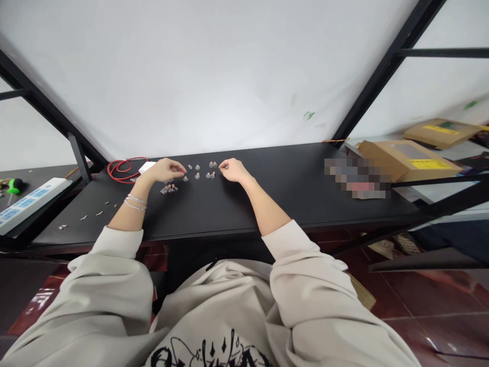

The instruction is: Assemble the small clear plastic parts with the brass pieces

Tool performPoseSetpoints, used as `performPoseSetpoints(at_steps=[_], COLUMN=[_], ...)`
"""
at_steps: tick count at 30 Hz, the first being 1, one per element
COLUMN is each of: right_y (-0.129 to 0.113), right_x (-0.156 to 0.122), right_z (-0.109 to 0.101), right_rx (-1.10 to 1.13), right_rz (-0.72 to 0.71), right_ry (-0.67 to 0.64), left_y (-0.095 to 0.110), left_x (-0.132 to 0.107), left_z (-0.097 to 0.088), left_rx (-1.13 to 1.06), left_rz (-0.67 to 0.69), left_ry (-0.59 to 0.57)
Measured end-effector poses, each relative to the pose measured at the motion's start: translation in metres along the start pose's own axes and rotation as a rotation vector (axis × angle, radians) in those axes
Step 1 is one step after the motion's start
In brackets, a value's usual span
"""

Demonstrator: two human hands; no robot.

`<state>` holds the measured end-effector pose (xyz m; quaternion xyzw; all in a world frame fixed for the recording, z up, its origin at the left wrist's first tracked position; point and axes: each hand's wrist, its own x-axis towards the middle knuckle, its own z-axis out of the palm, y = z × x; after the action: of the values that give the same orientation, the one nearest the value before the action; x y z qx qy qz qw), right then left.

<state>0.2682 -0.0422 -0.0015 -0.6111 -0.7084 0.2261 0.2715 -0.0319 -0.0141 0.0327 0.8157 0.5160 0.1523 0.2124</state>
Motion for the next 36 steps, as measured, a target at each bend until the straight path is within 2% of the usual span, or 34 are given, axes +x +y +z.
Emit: performPoseSetpoints(at_steps=[13, 23, 30, 36], right_y=[0.000, -0.004, -0.007, -0.009], right_x=[0.000, -0.003, -0.008, -0.009], right_z=[0.004, 0.007, 0.013, 0.012], right_rx=[0.005, 0.008, -0.026, -0.053], right_rz=[-0.040, -0.084, -0.225, -0.200], right_ry=[0.037, -0.010, -0.062, -0.037], left_y=[-0.001, 0.013, 0.010, 0.011], left_x=[0.002, -0.003, 0.004, 0.011], left_z=[0.003, 0.005, 0.019, 0.029], left_rx=[-0.011, 0.042, 0.143, 0.224], left_rz=[0.008, -0.010, -0.015, -0.001], left_ry=[0.008, 0.018, 0.091, 0.116])
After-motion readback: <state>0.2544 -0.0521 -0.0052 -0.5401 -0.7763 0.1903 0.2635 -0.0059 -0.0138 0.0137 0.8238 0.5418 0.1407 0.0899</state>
